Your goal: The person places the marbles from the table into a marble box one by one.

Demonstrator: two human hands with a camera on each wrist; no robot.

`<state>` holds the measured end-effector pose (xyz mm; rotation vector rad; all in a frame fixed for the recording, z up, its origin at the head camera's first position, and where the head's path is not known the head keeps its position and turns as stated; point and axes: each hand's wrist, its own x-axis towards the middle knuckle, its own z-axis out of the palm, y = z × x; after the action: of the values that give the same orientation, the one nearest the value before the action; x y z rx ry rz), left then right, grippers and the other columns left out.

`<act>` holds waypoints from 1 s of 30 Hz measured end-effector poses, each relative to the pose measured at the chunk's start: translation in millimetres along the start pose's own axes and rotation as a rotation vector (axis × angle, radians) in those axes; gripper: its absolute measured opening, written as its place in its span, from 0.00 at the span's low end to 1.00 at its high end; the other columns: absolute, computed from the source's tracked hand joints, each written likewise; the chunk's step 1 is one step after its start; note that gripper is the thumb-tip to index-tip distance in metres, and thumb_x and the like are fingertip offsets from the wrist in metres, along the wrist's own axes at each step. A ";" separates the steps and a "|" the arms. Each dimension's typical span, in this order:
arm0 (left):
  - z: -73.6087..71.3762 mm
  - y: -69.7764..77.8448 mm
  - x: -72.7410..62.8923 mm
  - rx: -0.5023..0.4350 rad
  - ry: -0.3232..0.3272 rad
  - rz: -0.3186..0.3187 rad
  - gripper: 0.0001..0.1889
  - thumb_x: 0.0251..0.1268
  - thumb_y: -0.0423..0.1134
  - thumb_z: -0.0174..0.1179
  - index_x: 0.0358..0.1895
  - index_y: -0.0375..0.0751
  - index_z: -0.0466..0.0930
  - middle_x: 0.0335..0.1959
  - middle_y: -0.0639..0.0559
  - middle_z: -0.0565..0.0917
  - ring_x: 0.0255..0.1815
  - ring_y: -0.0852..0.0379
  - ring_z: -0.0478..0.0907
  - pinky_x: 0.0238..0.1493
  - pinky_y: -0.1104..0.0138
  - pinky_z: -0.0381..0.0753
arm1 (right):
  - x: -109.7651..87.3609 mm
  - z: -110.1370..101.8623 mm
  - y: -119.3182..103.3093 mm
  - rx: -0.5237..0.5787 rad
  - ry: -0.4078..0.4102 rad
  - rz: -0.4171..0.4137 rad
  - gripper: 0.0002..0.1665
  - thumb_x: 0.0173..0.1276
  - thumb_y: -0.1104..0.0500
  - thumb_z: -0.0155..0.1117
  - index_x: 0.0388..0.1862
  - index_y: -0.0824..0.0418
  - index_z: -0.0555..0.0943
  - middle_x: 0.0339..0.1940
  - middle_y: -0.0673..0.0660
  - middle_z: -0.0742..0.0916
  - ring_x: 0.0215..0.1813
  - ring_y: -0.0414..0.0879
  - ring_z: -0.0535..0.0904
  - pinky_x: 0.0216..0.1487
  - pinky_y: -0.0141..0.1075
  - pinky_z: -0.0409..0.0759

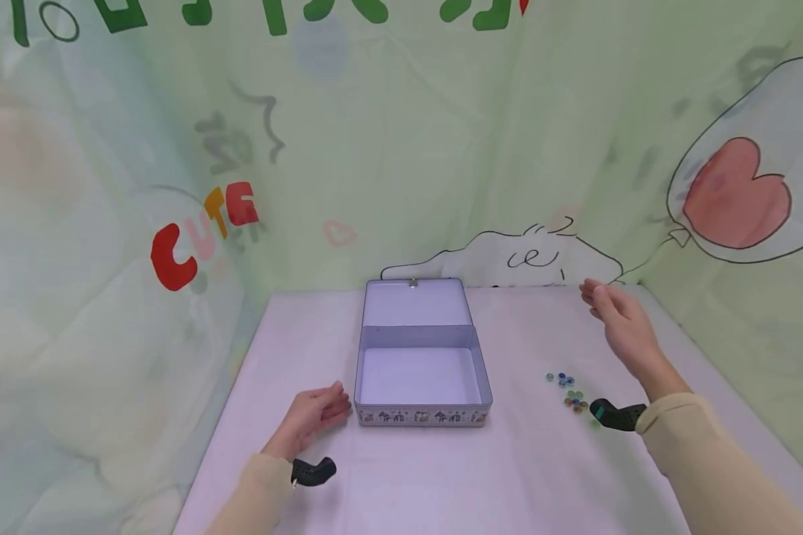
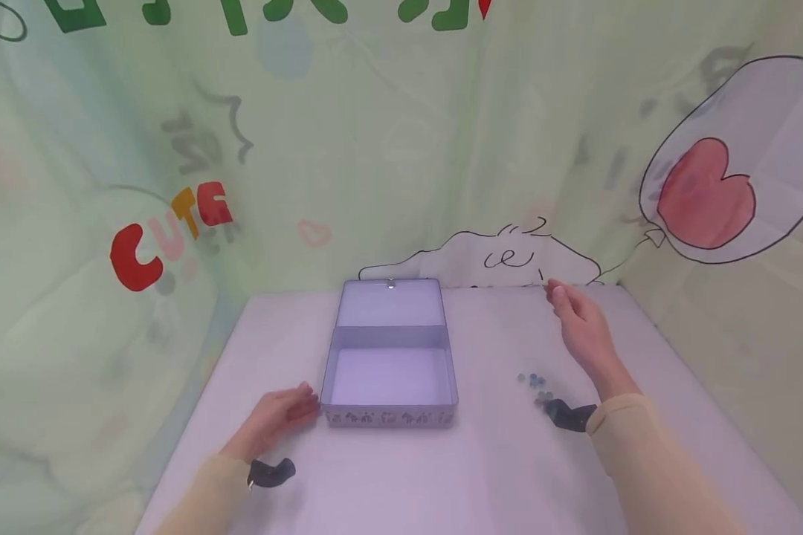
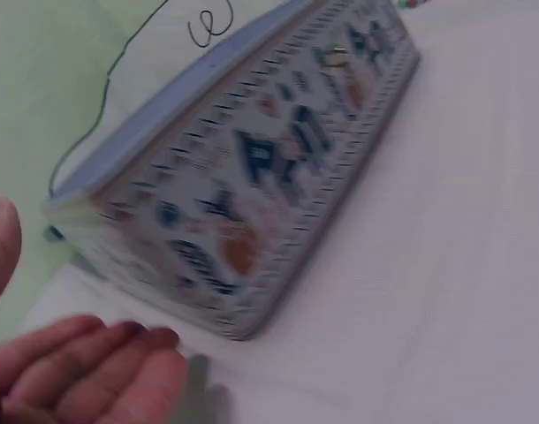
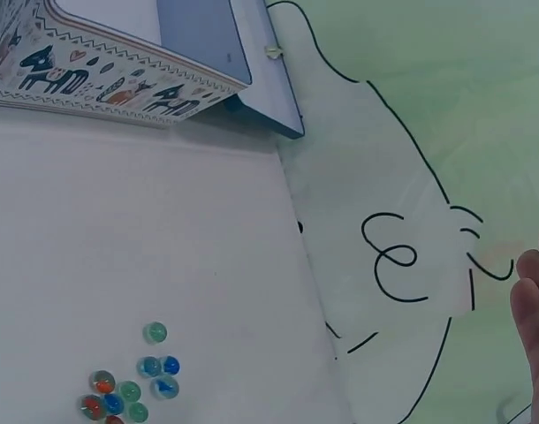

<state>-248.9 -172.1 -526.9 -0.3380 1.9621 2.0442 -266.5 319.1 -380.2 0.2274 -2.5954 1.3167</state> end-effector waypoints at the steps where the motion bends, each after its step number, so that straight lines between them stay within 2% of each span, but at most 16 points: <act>1: 1.2 -8.5 -1.6 -0.028 0.001 -0.037 0.28 0.79 0.45 0.57 0.67 0.21 0.70 0.62 0.27 0.81 0.64 0.38 0.81 0.64 0.53 0.83 | -1.8 -1.4 1.9 0.000 0.007 0.007 0.37 0.87 0.46 0.30 0.79 0.72 0.57 0.76 0.77 0.68 0.77 0.48 0.70 0.57 0.07 0.67; 4: 3.2 -23.1 -4.7 -0.072 -0.016 -0.092 0.29 0.76 0.46 0.60 0.64 0.22 0.73 0.56 0.31 0.85 0.59 0.40 0.85 0.61 0.53 0.85 | -5.9 -5.4 7.0 -0.002 0.025 0.030 0.37 0.87 0.45 0.31 0.80 0.71 0.57 0.76 0.76 0.68 0.75 0.38 0.71 0.58 0.08 0.69; 6: 3.3 -25.0 -3.4 -0.069 -0.031 -0.105 0.29 0.75 0.47 0.61 0.63 0.23 0.74 0.54 0.33 0.86 0.57 0.42 0.86 0.61 0.54 0.85 | -8.2 -7.6 9.8 -0.006 0.034 0.044 0.37 0.87 0.44 0.31 0.80 0.70 0.58 0.77 0.75 0.68 0.75 0.40 0.71 0.58 0.09 0.69; 9: 2.0 -22.9 3.1 -0.054 -0.056 -0.121 0.29 0.74 0.48 0.62 0.62 0.22 0.75 0.54 0.33 0.86 0.57 0.42 0.86 0.62 0.53 0.85 | -11.6 -10.3 13.8 -0.005 0.032 0.069 0.39 0.86 0.42 0.31 0.80 0.69 0.58 0.77 0.74 0.68 0.76 0.43 0.71 0.59 0.09 0.69; 13: -2.0 -20.5 13.2 -0.036 -0.087 -0.166 0.29 0.74 0.47 0.62 0.62 0.21 0.75 0.52 0.35 0.88 0.55 0.44 0.87 0.62 0.53 0.85 | -18.3 -12.4 21.1 -0.010 0.018 0.097 0.40 0.86 0.41 0.31 0.80 0.70 0.58 0.77 0.75 0.68 0.72 0.37 0.72 0.58 0.09 0.69; 19: -12.4 -15.5 20.9 -0.058 -0.205 -0.212 0.22 0.76 0.44 0.61 0.58 0.25 0.78 0.42 0.46 0.90 0.49 0.53 0.88 0.61 0.56 0.85 | -29.7 -20.1 31.1 -0.028 0.017 0.104 0.38 0.87 0.44 0.30 0.80 0.71 0.57 0.75 0.78 0.68 0.69 0.34 0.72 0.58 0.08 0.68; 22: -14.0 -12.4 22.7 -0.061 -0.252 -0.227 0.20 0.75 0.44 0.61 0.56 0.28 0.81 0.40 0.49 0.90 0.47 0.55 0.88 0.61 0.58 0.86 | -33.0 -23.2 34.2 -0.028 0.014 0.135 0.39 0.87 0.43 0.30 0.79 0.71 0.57 0.75 0.78 0.68 0.67 0.31 0.72 0.58 0.09 0.69; 28: -14.1 -12.1 20.7 -0.062 -0.269 -0.254 0.16 0.76 0.43 0.61 0.52 0.31 0.83 0.38 0.50 0.90 0.44 0.57 0.88 0.58 0.61 0.87 | -38.0 -25.7 40.3 -0.028 0.005 0.173 0.40 0.86 0.41 0.29 0.79 0.71 0.58 0.76 0.77 0.68 0.63 0.25 0.71 0.58 0.09 0.70; 30: -12.9 -13.4 19.9 -0.057 -0.266 -0.256 0.18 0.76 0.43 0.61 0.53 0.30 0.83 0.38 0.50 0.90 0.44 0.57 0.89 0.58 0.60 0.87 | -40.4 -25.7 41.5 -0.028 0.004 0.179 0.40 0.86 0.41 0.29 0.79 0.71 0.58 0.76 0.76 0.68 0.65 0.29 0.72 0.57 0.09 0.70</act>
<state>-263.0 -183.6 -547.2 -0.2956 1.6176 1.8757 -234.1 365.7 -408.3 -0.0127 -2.6815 1.3337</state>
